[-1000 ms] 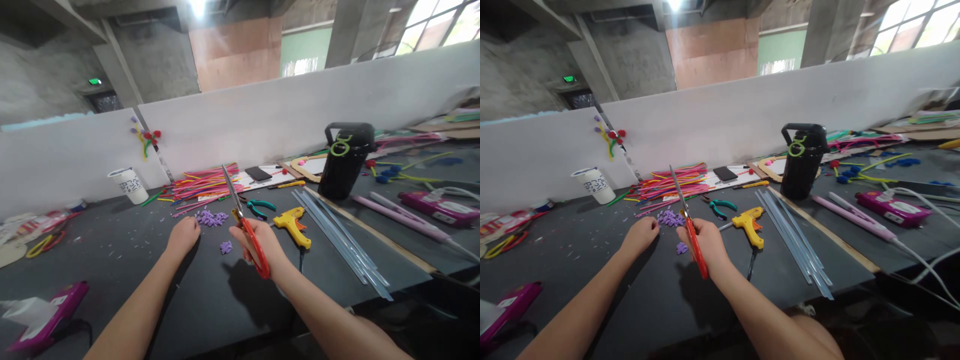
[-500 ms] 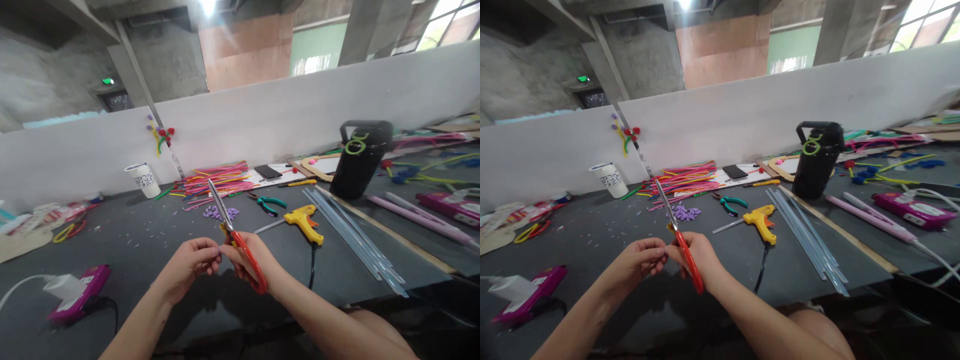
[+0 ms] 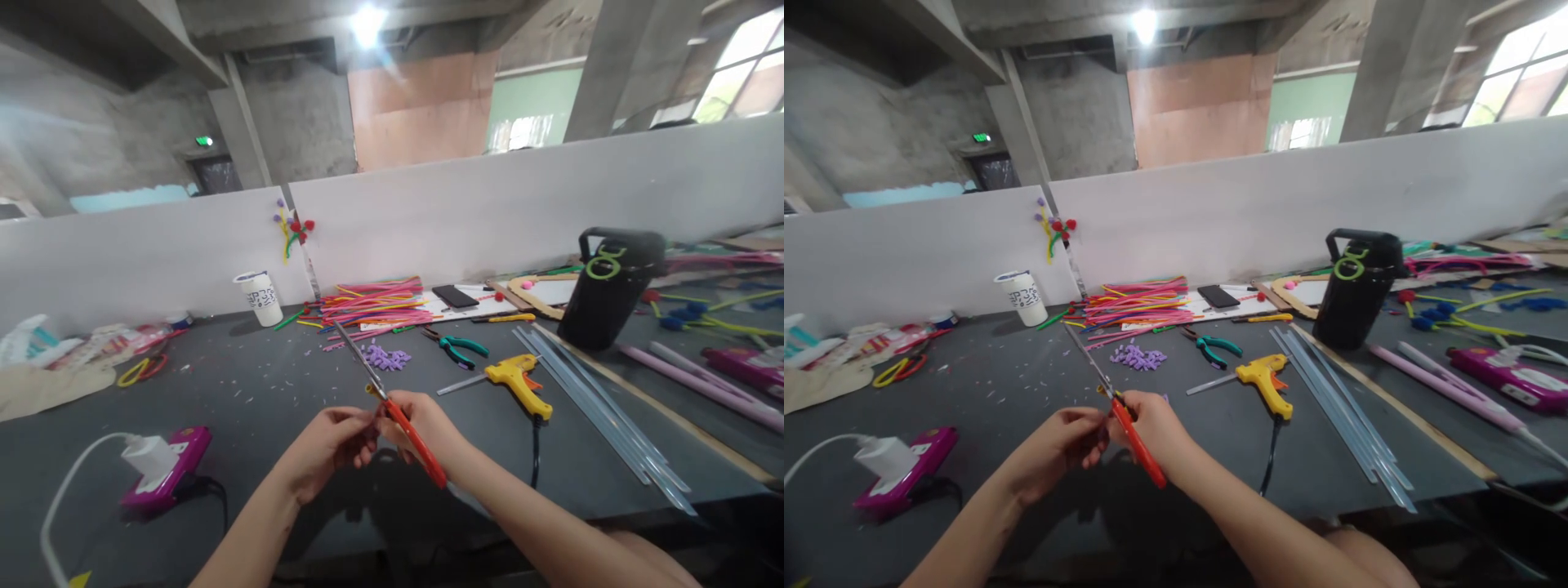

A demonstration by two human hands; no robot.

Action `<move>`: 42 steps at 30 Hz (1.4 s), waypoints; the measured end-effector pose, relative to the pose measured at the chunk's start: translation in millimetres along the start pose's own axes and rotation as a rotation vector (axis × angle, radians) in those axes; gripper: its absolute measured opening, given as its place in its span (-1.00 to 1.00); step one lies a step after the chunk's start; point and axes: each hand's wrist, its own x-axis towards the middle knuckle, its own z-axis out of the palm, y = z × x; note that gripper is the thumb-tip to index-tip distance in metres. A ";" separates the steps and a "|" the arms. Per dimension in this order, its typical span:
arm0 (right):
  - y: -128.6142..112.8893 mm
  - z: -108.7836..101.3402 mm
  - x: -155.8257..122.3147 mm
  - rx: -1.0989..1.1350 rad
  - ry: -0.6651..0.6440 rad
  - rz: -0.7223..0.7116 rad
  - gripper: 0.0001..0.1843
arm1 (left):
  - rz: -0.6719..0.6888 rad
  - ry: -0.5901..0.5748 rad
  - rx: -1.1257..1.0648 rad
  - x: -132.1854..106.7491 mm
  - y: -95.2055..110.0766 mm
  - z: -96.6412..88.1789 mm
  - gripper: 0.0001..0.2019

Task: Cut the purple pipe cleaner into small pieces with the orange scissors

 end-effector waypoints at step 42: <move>-7.3 -4.8 -11.0 0.003 0.107 -0.026 -0.90 | 0.176 0.139 0.080 -11.5 0.1 15.3 -0.90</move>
